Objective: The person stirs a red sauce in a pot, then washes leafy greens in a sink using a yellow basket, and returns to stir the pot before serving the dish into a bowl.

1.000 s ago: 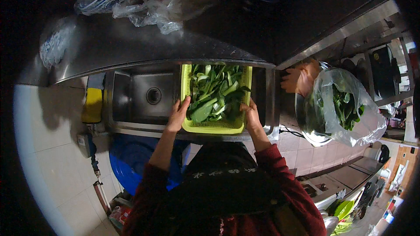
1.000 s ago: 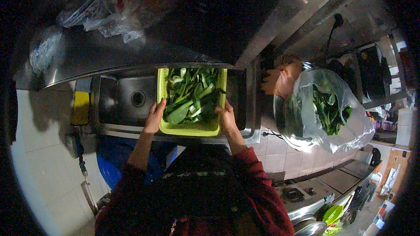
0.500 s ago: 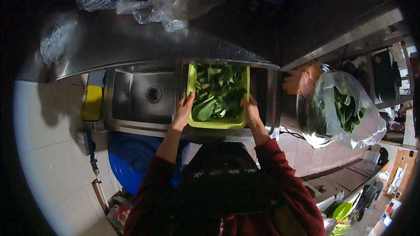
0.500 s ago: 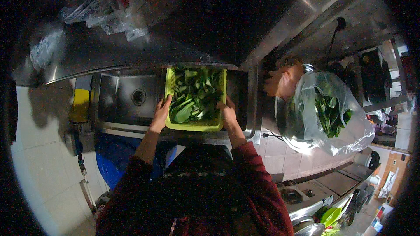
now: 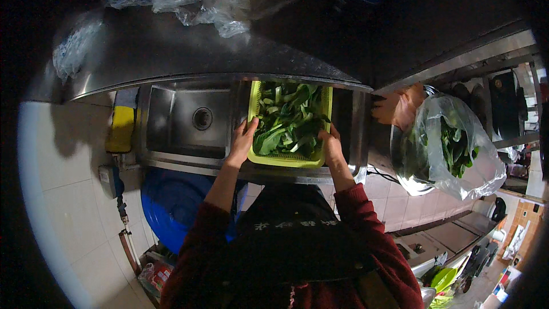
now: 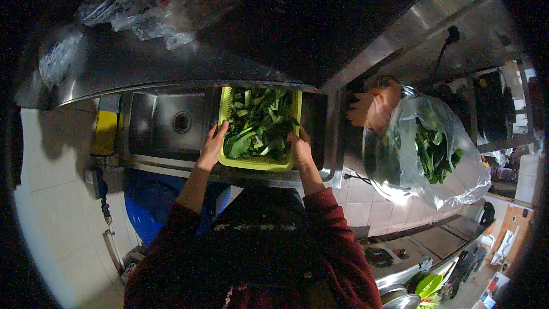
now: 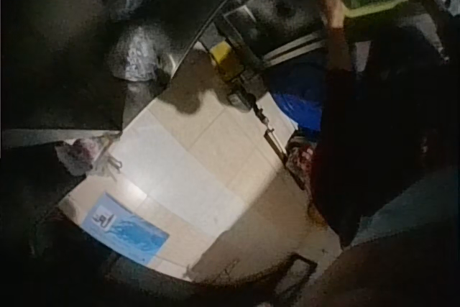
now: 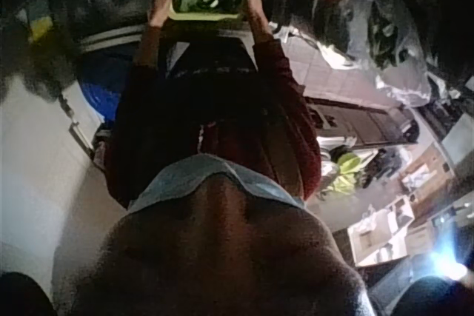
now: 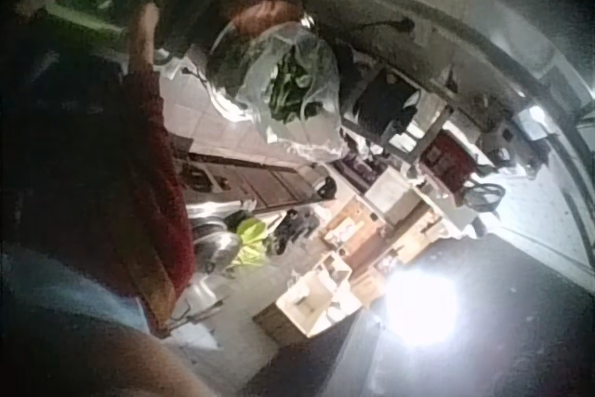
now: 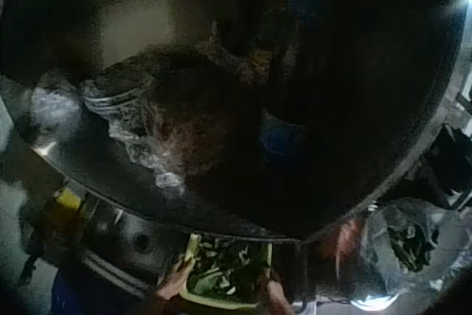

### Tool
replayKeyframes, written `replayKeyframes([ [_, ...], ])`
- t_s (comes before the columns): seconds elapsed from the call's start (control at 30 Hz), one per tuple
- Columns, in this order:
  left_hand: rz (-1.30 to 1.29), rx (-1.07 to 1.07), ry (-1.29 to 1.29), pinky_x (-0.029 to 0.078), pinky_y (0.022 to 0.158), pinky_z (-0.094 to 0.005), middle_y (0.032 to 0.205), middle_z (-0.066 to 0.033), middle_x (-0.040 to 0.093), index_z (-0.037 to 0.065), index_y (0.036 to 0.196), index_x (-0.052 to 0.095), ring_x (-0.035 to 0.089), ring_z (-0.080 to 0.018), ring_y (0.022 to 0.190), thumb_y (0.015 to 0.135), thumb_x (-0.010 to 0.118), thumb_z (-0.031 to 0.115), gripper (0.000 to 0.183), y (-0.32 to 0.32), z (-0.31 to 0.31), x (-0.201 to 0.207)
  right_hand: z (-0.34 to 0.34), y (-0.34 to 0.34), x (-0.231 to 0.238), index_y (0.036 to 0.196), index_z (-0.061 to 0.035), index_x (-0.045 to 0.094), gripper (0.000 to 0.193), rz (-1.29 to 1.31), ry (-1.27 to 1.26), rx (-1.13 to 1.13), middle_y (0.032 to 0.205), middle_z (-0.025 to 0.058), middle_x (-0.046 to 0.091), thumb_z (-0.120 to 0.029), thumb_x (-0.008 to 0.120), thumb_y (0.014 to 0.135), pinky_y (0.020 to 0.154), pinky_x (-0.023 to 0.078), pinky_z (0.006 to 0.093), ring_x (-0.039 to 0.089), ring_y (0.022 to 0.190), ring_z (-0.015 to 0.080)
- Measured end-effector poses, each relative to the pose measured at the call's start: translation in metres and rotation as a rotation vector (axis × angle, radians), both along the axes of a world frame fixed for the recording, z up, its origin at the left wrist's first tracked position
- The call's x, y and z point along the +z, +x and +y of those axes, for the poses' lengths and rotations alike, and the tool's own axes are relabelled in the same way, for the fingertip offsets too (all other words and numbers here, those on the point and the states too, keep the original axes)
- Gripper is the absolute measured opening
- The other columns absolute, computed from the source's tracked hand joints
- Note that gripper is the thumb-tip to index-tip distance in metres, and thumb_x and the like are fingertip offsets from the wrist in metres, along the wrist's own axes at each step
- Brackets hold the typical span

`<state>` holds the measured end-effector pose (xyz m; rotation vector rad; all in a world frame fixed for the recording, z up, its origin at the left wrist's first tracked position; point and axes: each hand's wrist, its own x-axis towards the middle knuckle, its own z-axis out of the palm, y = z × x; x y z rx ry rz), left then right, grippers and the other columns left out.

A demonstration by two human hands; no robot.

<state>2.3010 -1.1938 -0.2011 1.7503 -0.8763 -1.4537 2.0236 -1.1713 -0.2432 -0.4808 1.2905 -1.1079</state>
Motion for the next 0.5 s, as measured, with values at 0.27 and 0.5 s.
replayKeyframes([
  [0.27, -0.008, -0.053, -0.069, 0.039, 0.096, -0.0313, 0.122, -0.0082, 0.058, -0.001, 0.136, 0.045, 0.052, -0.018, 0.111, 0.093, 0.062, 0.043, 0.064, 0.017, -0.005, -0.032, -0.009, 0.012, -0.003, 0.115, -0.0056, 0.058, 0.033, 0.041, 0.042, 0.031, 0.09, 0.0016, 0.056, -0.008, 0.056, 0.082, 0.07, 0.042, 0.0283, 0.05, 0.078, 0.0128],
  [0.5, -0.09, 0.078, -0.161, 0.045, 0.085, -0.0274, 0.116, -0.005, 0.062, 0.003, 0.138, 0.046, 0.057, -0.0137, 0.104, 0.093, 0.066, 0.027, 0.055, 0.11, 0.015, -0.018, -0.007, 0.101, -0.003, 0.149, -0.0113, 0.029, 0.062, -0.08, -0.137, 0.22, 0.098, -0.0008, 0.052, -0.009, 0.054, 0.093, 0.076, 0.041, 0.0258, 0.046, 0.085, 0.0114],
])
